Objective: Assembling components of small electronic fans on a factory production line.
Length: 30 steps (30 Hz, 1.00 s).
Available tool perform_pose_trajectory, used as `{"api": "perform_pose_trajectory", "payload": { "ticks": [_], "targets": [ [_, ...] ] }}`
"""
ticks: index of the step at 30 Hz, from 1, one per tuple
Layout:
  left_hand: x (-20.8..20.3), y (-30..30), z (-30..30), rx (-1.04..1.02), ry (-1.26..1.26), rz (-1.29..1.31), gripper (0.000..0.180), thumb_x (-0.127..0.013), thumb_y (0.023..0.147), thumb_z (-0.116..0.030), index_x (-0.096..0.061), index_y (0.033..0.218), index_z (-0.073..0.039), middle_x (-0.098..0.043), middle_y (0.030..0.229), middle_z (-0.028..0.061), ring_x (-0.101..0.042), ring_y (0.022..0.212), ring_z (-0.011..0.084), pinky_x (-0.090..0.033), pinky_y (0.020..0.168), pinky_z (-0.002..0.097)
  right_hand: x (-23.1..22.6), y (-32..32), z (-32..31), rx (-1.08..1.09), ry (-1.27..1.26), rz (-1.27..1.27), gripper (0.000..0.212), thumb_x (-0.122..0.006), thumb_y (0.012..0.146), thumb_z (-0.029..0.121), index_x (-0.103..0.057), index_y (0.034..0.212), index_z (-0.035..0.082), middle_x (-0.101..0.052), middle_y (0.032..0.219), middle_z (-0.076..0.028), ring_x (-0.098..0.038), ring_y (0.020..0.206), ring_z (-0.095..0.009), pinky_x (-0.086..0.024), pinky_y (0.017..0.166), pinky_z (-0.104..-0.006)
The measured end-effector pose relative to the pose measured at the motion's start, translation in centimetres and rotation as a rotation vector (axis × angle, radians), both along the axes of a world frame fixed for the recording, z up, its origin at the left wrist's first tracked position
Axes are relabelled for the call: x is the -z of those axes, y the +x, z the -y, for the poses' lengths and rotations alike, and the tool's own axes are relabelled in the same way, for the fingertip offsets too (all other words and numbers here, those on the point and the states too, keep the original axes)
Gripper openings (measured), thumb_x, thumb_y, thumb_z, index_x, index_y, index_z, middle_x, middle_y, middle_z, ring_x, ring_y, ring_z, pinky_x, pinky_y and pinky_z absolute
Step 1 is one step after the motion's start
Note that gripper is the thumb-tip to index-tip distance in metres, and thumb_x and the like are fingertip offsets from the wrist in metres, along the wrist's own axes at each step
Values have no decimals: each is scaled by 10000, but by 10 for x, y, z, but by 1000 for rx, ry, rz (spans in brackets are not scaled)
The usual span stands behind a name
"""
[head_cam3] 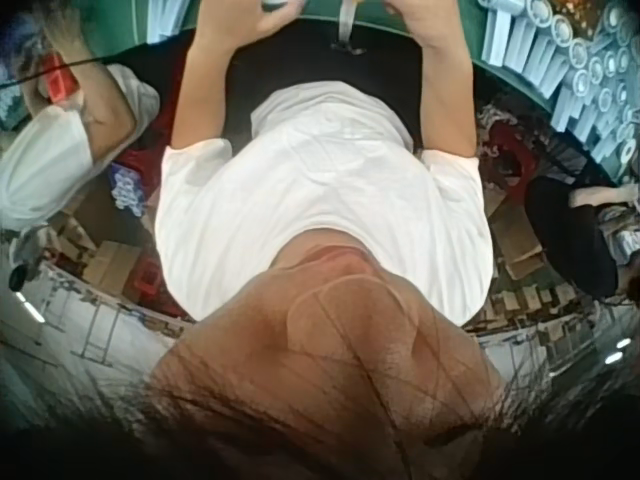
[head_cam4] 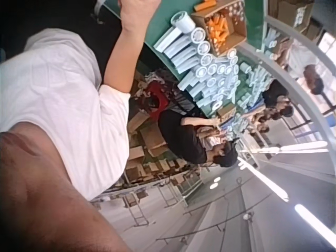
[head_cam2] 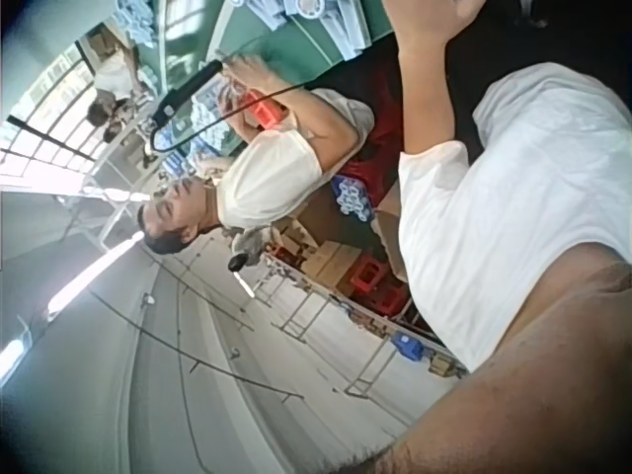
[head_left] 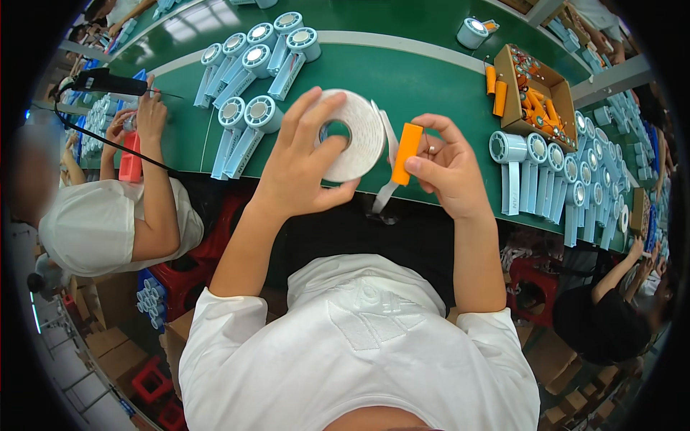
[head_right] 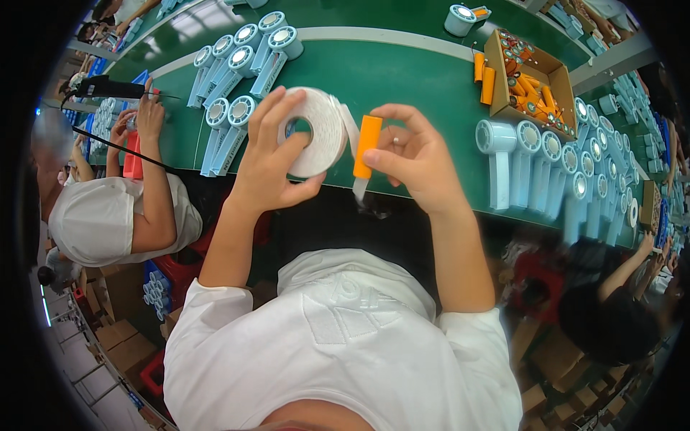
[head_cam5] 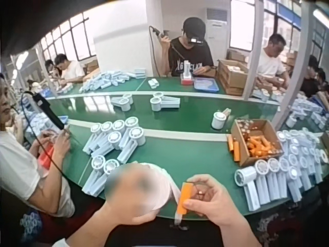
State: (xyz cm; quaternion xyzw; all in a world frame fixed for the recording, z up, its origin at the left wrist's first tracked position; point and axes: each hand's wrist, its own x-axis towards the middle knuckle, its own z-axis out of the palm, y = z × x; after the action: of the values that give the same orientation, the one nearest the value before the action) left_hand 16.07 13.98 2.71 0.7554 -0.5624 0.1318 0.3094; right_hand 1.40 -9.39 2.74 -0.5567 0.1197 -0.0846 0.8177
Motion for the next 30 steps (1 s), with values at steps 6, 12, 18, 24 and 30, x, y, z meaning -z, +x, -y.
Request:
{"api": "perform_pose_trajectory", "payload": {
  "ticks": [6, 12, 18, 24, 30],
  "targets": [
    [8, 5, 17, -161, -14, -8, 478, -815, 880, -395, -644, 1080, 5, -340, 1693, 236, -263, 1554, 483, -264, 1242, 568, -3, -6, -4, 22, -26, 77, 647, -807, 842, -88, -603, 1434, 76, -706, 877, -83, -532, 638, -65, -345, 501, -143],
    [12, 2, 41, -203, -88, -125, 524, -781, 926, -436, -626, 1074, 42, -252, 1710, 287, -239, 1527, 504, -235, 1243, 577, 12, -17, -32, -64, 17, -59, 586, -871, 841, -44, -652, 1374, 56, -740, 890, -104, -650, 729, -133, -485, 643, -208],
    [27, -2, 38, -157, -100, -251, 489, -784, 891, -392, -610, 1059, 33, -244, 1711, 287, -254, 1518, 502, -235, 1237, 579, 16, -33, -32, -62, -109, -214, 573, -877, 845, -37, -660, 1363, 74, -745, 893, -118, -683, 740, -141, -511, 656, -218],
    [22, -10, 22, 32, -7, -67, 428, -790, 805, -312, -605, 1046, -11, -323, 1701, 233, -301, 1525, 462, -320, 1238, 533, -24, -30, 28, 154, -273, -133, 616, -908, 823, 33, -661, 1384, 94, -752, 871, -90, -647, 657, -105, -426, 530, -193],
    [17, -14, 20, 187, 63, 33, 406, -790, 733, -261, -604, 1027, -51, -403, 1682, 179, -345, 1530, 424, -400, 1229, 485, -52, -18, 42, -134, -480, -215, 561, -837, 845, -44, -664, 1372, 44, -702, 815, -34, -572, 621, -68, -379, 520, -153]
  ]
}}
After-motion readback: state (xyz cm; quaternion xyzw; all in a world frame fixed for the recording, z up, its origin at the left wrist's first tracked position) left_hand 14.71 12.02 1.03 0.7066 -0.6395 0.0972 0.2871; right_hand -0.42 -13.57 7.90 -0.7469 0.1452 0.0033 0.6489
